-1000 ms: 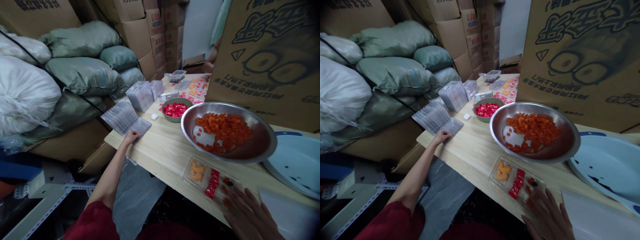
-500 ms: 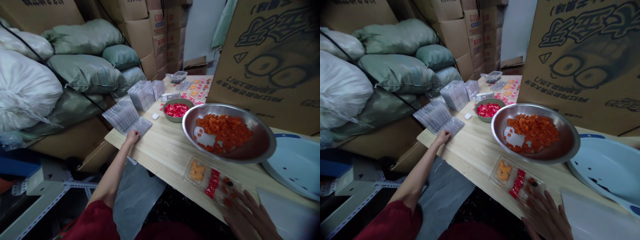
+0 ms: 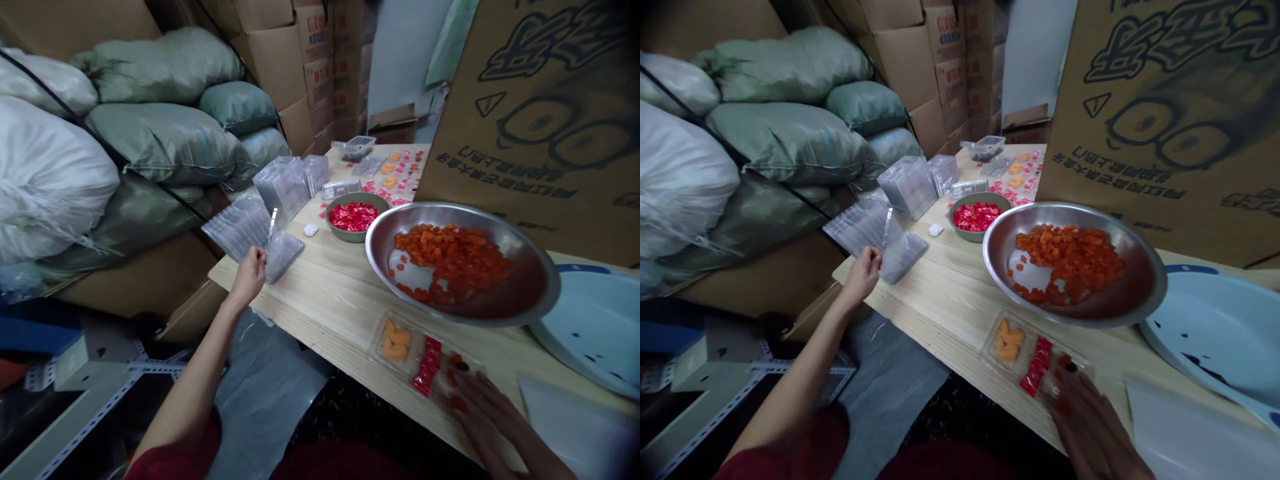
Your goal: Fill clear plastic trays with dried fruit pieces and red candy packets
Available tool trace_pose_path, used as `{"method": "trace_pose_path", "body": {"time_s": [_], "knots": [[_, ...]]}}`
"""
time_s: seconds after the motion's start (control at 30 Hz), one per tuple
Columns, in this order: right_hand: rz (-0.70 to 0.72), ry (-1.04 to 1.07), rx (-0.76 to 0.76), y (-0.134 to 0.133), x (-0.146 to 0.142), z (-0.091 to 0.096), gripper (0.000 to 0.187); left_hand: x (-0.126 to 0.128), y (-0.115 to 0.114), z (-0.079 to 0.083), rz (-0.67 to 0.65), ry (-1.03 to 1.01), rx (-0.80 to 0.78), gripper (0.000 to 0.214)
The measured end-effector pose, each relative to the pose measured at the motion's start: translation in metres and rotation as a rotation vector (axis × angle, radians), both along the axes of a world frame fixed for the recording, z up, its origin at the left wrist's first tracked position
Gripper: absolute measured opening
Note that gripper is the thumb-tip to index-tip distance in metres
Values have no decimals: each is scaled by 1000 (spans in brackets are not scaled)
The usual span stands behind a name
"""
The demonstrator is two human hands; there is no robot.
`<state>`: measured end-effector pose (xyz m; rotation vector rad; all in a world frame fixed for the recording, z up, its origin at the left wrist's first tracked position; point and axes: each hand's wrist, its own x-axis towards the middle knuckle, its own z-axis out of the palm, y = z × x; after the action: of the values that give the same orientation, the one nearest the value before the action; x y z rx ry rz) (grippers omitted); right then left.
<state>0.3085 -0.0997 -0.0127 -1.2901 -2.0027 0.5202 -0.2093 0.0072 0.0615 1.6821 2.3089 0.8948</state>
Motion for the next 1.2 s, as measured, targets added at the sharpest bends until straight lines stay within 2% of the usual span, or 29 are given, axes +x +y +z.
{"method": "trace_pose_path", "body": {"time_s": [0.07,0.1,0.17,0.23,0.3,0.33,0.4,0.43,0.5,0.57,0.63,0.77,0.87,0.93,1.07,1.2], "knots": [[-59,106,-93,4,-19,19,39,19,-28,29,-211,-217,11,17],[-91,163,-139,5,-31,30,39,32,-43,41,-344,-345,-45,21],[-84,254,-220,8,-53,50,44,61,-69,58,-598,-582,-275,24],[-55,337,-308,7,-67,63,62,91,-88,60,-818,-777,-536,23],[-20,410,-447,1,-71,66,72,119,-97,48,-982,-952,-724,23],[-6,449,-534,-5,-69,64,67,131,-98,38,-1025,-1043,-773,24],[-23,546,-679,-18,-60,57,48,151,-97,15,-1016,-1191,-775,25],[-65,603,-710,-25,-55,51,39,159,-95,3,-970,-1235,-741,25],[-214,720,-687,-32,-44,40,33,170,-89,-20,-866,-1259,-657,24],[-380,814,-602,-29,-34,27,40,181,-81,-39,-801,-1239,-580,30],[-484,845,-528,-14,-27,16,52,194,-68,-56,-754,-1186,-458,43],[-551,667,-377,28,-15,-3,69,227,-28,-84,-638,-909,-96,51],[-612,463,-340,52,-5,-14,75,243,1,-99,-576,-707,-2,49],[-620,343,-291,60,0,-19,71,247,11,-106,-556,-595,24,45],[-506,145,-158,71,6,-20,53,245,13,-112,-524,-422,69,37],[-452,78,-130,83,8,-19,46,241,5,-111,-510,-363,-50,27]]}}
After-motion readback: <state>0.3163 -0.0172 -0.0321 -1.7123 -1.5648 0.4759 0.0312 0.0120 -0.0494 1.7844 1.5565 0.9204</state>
